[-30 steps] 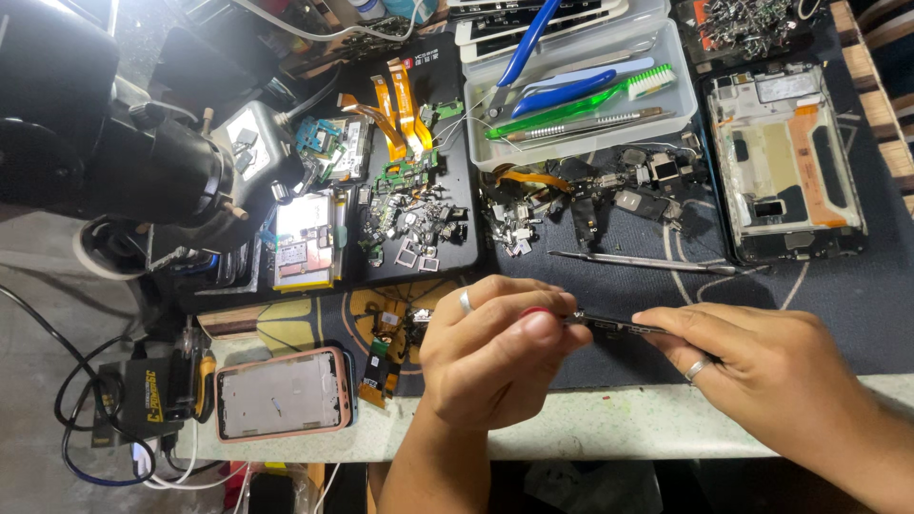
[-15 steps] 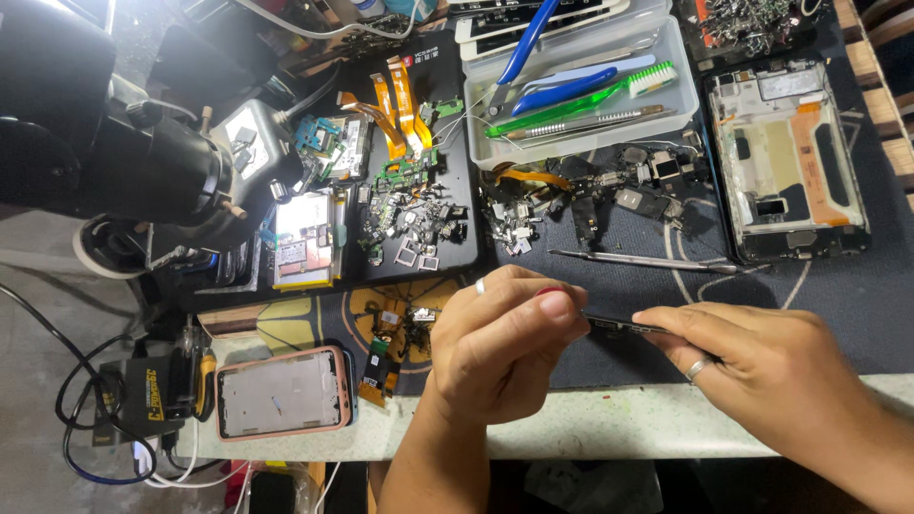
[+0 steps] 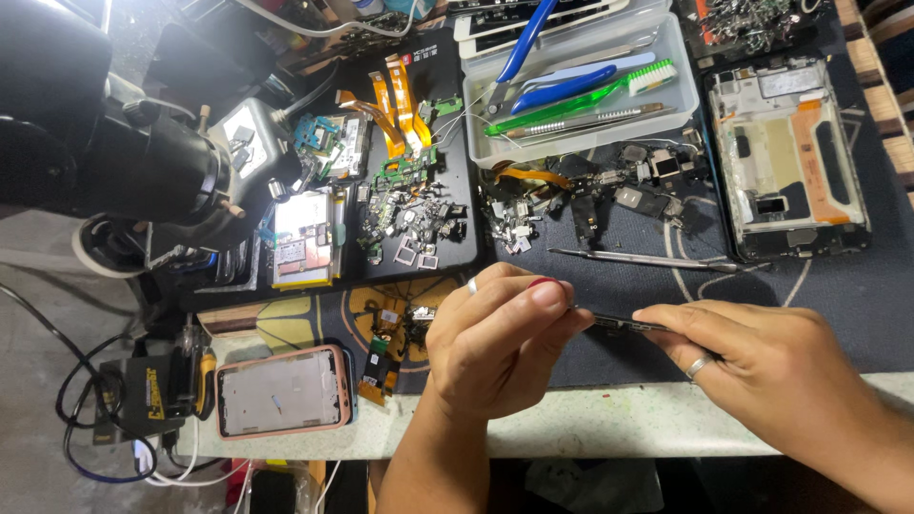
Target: The person uses a red-handled screwdriver to remove screws from a disassembled smartphone chassis. They then use tweezers to handle small internal components and place them on the workbench. The person continues to unscrew and manipulate parts of the phone throughout the clip.
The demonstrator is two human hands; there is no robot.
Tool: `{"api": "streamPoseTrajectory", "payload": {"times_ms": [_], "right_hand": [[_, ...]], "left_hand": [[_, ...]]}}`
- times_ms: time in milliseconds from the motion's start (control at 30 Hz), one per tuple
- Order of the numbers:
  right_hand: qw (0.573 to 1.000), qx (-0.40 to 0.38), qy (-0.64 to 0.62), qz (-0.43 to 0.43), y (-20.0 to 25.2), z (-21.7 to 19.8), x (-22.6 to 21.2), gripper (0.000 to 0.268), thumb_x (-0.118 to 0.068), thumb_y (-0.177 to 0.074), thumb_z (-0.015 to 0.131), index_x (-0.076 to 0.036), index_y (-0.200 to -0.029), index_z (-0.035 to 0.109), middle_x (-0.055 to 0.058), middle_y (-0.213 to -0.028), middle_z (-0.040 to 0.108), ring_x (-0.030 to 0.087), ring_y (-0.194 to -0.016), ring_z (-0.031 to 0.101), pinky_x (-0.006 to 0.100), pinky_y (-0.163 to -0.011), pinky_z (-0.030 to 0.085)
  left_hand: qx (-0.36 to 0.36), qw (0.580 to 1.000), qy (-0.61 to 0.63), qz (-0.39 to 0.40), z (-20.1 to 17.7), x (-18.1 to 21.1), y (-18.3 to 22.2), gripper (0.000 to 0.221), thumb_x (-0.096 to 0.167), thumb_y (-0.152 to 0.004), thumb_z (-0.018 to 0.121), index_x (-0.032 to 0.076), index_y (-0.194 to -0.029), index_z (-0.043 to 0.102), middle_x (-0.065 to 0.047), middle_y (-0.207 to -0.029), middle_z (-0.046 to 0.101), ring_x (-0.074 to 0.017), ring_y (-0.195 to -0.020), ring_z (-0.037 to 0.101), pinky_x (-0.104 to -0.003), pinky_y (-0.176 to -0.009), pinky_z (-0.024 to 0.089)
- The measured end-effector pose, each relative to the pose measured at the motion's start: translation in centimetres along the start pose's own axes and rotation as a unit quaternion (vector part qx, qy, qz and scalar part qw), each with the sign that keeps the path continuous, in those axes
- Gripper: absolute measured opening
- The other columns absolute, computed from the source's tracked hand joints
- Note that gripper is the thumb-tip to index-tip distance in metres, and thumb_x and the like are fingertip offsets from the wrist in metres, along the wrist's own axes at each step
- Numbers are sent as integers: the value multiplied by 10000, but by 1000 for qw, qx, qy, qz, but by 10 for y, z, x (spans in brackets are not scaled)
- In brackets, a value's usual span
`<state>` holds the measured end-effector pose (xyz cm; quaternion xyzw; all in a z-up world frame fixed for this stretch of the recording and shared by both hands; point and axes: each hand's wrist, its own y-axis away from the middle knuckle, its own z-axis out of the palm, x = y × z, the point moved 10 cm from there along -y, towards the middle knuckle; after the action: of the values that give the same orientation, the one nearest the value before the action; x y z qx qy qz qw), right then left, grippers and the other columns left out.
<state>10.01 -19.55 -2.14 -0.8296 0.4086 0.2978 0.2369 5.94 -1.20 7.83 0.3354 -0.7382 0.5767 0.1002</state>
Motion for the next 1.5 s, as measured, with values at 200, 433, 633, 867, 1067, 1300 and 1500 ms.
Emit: {"api": "streamPoseTrajectory", "payload": {"times_ms": [200,433,633,867,1067,1300,1500], "right_hand": [[999,-15,-7,42,2,3,9,353,-154,-823,744,-150,-1176,746,10,-923,793,148,-737,773,285,-589,580],[1000,8,-15,7,3,1,4,352,-150,-833,734,-150,-1185,739,19,-960,788,167,-776,770,283,-626,585],[999,-18,-17,24,7,8,15,379,-167,-834,735,-179,-1213,735,2,-951,791,183,-823,779,300,-674,596],[998,-33,-55,10,12,14,28,354,-191,-862,732,-188,-1216,740,-32,-952,795,149,-841,786,284,-707,596],[977,-112,-166,75,10,38,42,427,-303,-847,816,-189,-1251,741,-32,-922,749,128,-789,732,278,-644,611],[975,95,135,-150,-1,9,-15,463,-395,-780,770,-232,-1211,724,1,-1126,653,238,-1063,590,417,-907,490],[974,103,137,-149,25,38,21,374,-403,-739,799,-322,-1102,759,-78,-1021,699,174,-992,627,419,-928,435]], "left_hand": [[26,1000,16,6,-4,2,2,476,-54,-949,809,54,-1315,524,-156,-972,710,-248,-796,727,-294,-618,581],[6,1000,17,13,-1,2,1,543,-61,-932,821,68,-1346,495,-150,-969,710,-253,-796,711,-298,-611,561],[22,999,17,15,-4,2,-2,535,-80,-921,815,42,-1336,500,-144,-940,706,-247,-773,707,-300,-597,561],[129,991,-7,21,-22,-5,9,586,-105,-964,714,99,-1420,410,-218,-983,686,-271,-794,711,-321,-631,623],[176,984,1,-12,-31,-16,21,630,-95,-970,697,124,-1474,390,-228,-1001,686,-257,-823,699,-341,-676,637],[163,986,-19,-15,-32,-24,13,628,-85,-953,714,114,-1456,394,-197,-955,690,-259,-792,709,-351,-687,630],[146,988,-35,-33,-32,-29,10,594,-62,-962,716,110,-1423,383,-186,-949,696,-255,-777,710,-347,-683,616]]}}
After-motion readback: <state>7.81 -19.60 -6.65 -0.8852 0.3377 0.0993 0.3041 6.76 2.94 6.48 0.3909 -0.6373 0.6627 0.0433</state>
